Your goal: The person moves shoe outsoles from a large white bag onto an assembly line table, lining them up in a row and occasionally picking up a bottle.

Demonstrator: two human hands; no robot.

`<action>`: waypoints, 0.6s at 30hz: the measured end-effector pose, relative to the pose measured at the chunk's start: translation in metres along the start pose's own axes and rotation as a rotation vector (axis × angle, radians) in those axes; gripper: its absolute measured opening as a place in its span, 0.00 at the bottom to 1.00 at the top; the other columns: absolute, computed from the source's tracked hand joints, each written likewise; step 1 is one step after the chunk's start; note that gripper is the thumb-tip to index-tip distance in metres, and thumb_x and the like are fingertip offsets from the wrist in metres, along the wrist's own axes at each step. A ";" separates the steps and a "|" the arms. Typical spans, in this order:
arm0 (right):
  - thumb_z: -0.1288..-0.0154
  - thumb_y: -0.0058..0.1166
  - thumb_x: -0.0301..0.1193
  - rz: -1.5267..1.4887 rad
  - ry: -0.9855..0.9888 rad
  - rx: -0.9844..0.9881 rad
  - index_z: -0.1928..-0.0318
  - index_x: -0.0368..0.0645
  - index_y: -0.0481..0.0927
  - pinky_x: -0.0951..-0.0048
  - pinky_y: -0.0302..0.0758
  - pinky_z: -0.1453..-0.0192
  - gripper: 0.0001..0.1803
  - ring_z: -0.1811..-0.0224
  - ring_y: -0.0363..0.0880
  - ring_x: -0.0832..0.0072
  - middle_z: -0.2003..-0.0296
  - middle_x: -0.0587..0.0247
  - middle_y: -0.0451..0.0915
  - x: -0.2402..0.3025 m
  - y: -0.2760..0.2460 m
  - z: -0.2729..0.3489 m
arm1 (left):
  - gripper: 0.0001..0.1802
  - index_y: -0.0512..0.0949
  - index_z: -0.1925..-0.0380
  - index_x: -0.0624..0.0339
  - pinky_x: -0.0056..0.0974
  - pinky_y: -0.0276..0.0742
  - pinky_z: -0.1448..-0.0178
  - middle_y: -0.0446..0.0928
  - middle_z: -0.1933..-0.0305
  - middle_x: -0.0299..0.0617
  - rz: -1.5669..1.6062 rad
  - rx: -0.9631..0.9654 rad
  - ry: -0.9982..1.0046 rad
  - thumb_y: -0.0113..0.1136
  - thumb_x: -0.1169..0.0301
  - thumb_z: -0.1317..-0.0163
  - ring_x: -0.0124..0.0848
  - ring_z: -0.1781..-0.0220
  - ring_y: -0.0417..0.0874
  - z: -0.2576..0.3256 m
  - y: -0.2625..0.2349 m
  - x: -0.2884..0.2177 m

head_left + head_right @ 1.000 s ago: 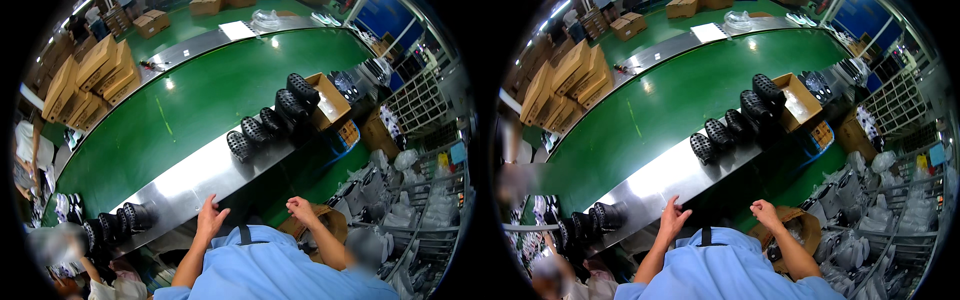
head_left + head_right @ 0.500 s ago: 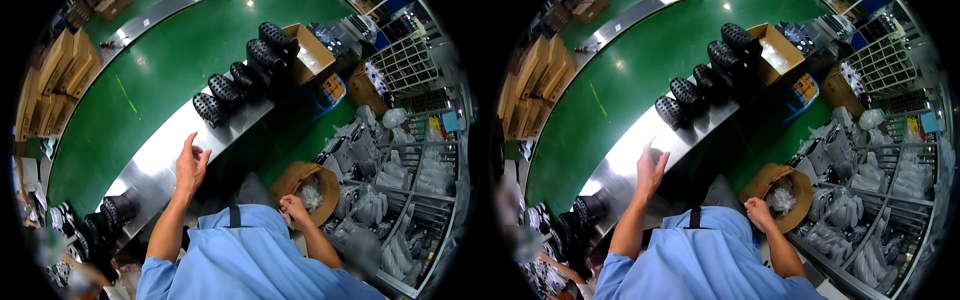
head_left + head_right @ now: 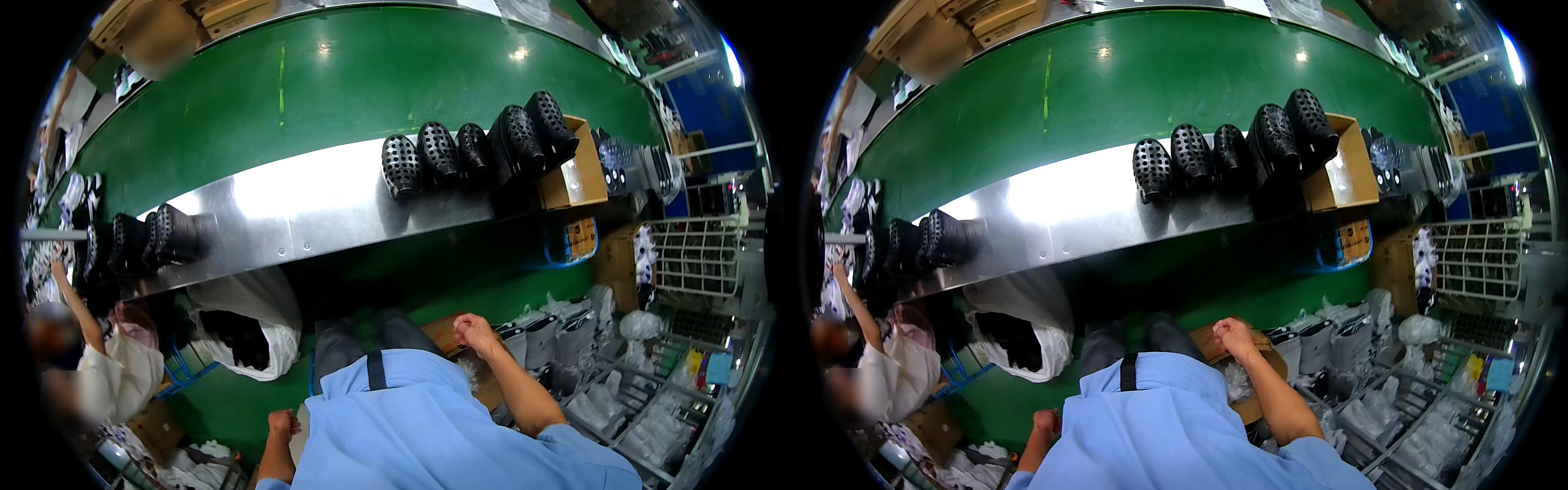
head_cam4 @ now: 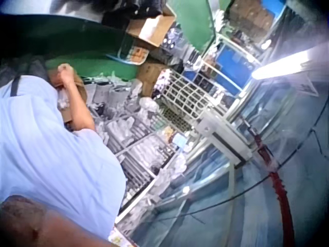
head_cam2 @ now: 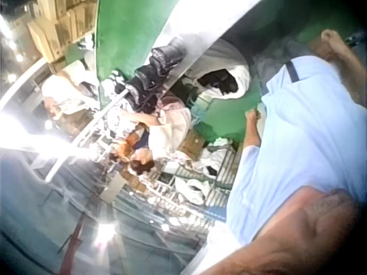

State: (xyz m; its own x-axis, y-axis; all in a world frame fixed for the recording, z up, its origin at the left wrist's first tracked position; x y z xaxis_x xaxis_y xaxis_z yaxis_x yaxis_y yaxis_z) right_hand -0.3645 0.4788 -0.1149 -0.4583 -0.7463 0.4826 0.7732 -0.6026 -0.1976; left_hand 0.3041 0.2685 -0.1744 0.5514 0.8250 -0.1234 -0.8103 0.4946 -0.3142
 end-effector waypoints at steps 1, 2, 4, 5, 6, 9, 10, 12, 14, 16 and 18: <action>0.30 0.59 0.30 -0.046 0.020 -0.028 0.58 0.40 0.83 0.74 0.77 0.68 0.07 0.66 0.81 0.79 0.67 0.65 0.83 0.006 -0.013 -0.001 | 0.09 0.82 0.75 0.61 0.44 0.75 0.74 0.81 0.75 0.45 -0.040 0.000 -0.001 0.58 0.74 0.36 0.38 0.75 0.83 0.028 0.032 -0.002; 0.26 0.57 0.29 -0.034 0.028 -0.042 0.55 0.40 0.81 0.76 0.78 0.67 0.06 0.69 0.79 0.77 0.68 0.66 0.81 0.014 -0.020 -0.001 | 0.07 0.83 0.72 0.61 0.43 0.75 0.75 0.80 0.74 0.43 -0.074 -0.007 0.001 0.58 0.74 0.36 0.36 0.75 0.82 0.059 0.062 -0.015; 0.26 0.57 0.30 0.078 -0.018 -0.003 0.55 0.40 0.81 0.76 0.78 0.68 0.06 0.69 0.79 0.77 0.68 0.66 0.81 0.039 -0.019 0.001 | 0.06 0.83 0.67 0.61 0.42 0.76 0.73 0.81 0.71 0.43 -0.006 0.018 0.074 0.58 0.73 0.35 0.34 0.73 0.82 0.085 0.096 -0.021; 0.26 0.58 0.30 0.160 -0.044 0.067 0.55 0.40 0.81 0.75 0.78 0.68 0.06 0.69 0.80 0.76 0.68 0.65 0.81 0.047 0.000 -0.003 | 0.06 0.83 0.62 0.61 0.40 0.76 0.71 0.82 0.69 0.43 0.013 0.059 0.201 0.58 0.73 0.34 0.33 0.71 0.83 0.075 0.099 -0.004; 0.25 0.58 0.31 0.216 -0.062 0.114 0.55 0.40 0.81 0.73 0.80 0.66 0.07 0.68 0.81 0.76 0.66 0.64 0.82 0.056 0.005 -0.001 | 0.09 0.83 0.57 0.62 0.39 0.77 0.69 0.82 0.66 0.43 0.038 0.100 0.309 0.58 0.72 0.33 0.32 0.69 0.83 0.063 0.111 0.012; 0.26 0.57 0.33 0.313 -0.023 0.215 0.55 0.41 0.81 0.70 0.80 0.62 0.09 0.64 0.83 0.74 0.62 0.61 0.84 0.055 0.030 -0.009 | 0.13 0.80 0.49 0.63 0.36 0.79 0.65 0.83 0.65 0.42 0.421 0.169 0.159 0.56 0.72 0.30 0.29 0.66 0.82 0.054 0.145 0.035; 0.26 0.57 0.33 0.348 -0.056 0.259 0.54 0.41 0.81 0.70 0.80 0.61 0.08 0.64 0.83 0.74 0.62 0.62 0.84 0.061 0.046 -0.005 | 0.12 0.80 0.50 0.63 0.36 0.79 0.65 0.82 0.65 0.40 0.543 0.176 0.158 0.58 0.71 0.30 0.29 0.67 0.81 0.053 0.146 0.047; 0.26 0.57 0.33 0.421 -0.097 0.323 0.54 0.41 0.81 0.71 0.80 0.60 0.08 0.63 0.83 0.74 0.61 0.62 0.84 0.072 0.077 0.005 | 0.12 0.80 0.51 0.63 0.36 0.79 0.65 0.81 0.66 0.39 0.710 0.171 0.156 0.60 0.71 0.30 0.28 0.67 0.81 0.055 0.146 0.062; 0.27 0.56 0.33 0.521 -0.120 0.354 0.52 0.41 0.81 0.71 0.80 0.59 0.10 0.61 0.83 0.73 0.60 0.62 0.84 0.089 0.105 0.021 | 0.10 0.79 0.52 0.63 0.34 0.78 0.68 0.80 0.67 0.37 0.463 0.025 0.339 0.62 0.71 0.31 0.27 0.69 0.81 0.080 0.135 0.036; 0.27 0.57 0.33 0.577 -0.149 0.399 0.51 0.41 0.81 0.71 0.80 0.59 0.11 0.61 0.83 0.73 0.60 0.62 0.84 0.106 0.136 0.034 | 0.10 0.80 0.53 0.63 0.33 0.77 0.69 0.80 0.67 0.37 0.570 -0.007 0.280 0.63 0.71 0.31 0.26 0.70 0.81 0.088 0.131 0.043; 0.28 0.57 0.34 0.620 -0.176 0.428 0.49 0.40 0.82 0.70 0.80 0.59 0.13 0.61 0.84 0.72 0.60 0.62 0.84 0.112 0.161 0.034 | 0.10 0.81 0.56 0.63 0.32 0.74 0.74 0.80 0.69 0.37 0.645 -0.044 0.213 0.64 0.69 0.31 0.26 0.71 0.81 0.090 0.132 0.066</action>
State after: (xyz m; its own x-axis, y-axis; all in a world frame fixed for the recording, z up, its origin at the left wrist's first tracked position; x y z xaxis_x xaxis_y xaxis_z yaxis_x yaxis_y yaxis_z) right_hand -0.2765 0.3083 -0.0633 0.1625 -0.8341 0.5272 0.9842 0.0990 -0.1467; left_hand 0.2159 0.4126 -0.1394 -0.0085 0.8772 -0.4800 -0.9838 -0.0932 -0.1529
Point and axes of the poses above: each hand's wrist, its own z-axis away from the middle knuckle, its own y-axis out of the palm, x = y × z, the point moved 8 cm from there along -z, towards the middle knuckle
